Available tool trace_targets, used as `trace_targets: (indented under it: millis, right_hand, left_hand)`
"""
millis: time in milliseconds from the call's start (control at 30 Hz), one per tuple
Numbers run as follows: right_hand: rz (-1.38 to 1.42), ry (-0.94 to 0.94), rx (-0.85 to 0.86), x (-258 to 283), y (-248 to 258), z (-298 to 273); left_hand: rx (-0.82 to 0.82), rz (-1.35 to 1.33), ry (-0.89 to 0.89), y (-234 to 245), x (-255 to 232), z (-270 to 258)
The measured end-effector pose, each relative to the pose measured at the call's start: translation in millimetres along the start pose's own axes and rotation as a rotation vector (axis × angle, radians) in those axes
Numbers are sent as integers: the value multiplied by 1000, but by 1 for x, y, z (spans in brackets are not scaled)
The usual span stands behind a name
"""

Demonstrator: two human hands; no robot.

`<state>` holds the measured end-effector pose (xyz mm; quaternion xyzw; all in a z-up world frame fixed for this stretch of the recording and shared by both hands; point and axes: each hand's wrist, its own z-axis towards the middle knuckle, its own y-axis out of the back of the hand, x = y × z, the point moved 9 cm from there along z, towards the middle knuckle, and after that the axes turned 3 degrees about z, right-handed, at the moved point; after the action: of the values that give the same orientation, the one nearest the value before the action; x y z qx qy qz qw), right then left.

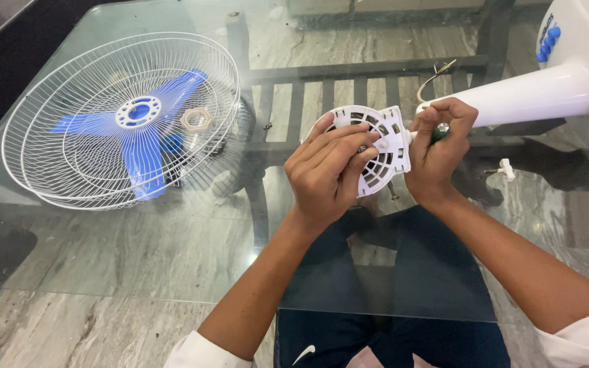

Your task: The person disassembles a white fan motor housing using a green screwdriver, removes the internal rotor and stator assembly, and manipulates the internal components on a glass table.

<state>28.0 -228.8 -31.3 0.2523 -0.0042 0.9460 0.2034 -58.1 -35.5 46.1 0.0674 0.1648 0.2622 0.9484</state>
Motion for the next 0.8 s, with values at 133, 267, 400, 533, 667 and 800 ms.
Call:
trace_targets:
  millis: [133,267,400,533,667,800]
  right_hand:
    - [32,-9,-10,-3,0,-1]
    - [33,-18,6,-1,1,-2]
    - [-2,-29,28,0,1,-4]
    - [23,-38,28,-6,-4,-5]
    - [-44,-18,32,-17,-7,-3]
    - [-200,54,121,-24,-13,-1]
  left_hand:
    - [-4,2,-14,0,-2,1]
    - [11,2,-37,0,-1,0]
    - [12,-20,-38,1,4,-2]
    - [20,5,-104,-6,9,-3]
    - [48,9,-135,-19,19,-5]
    - [144,-54,-130,-37,34,-12]
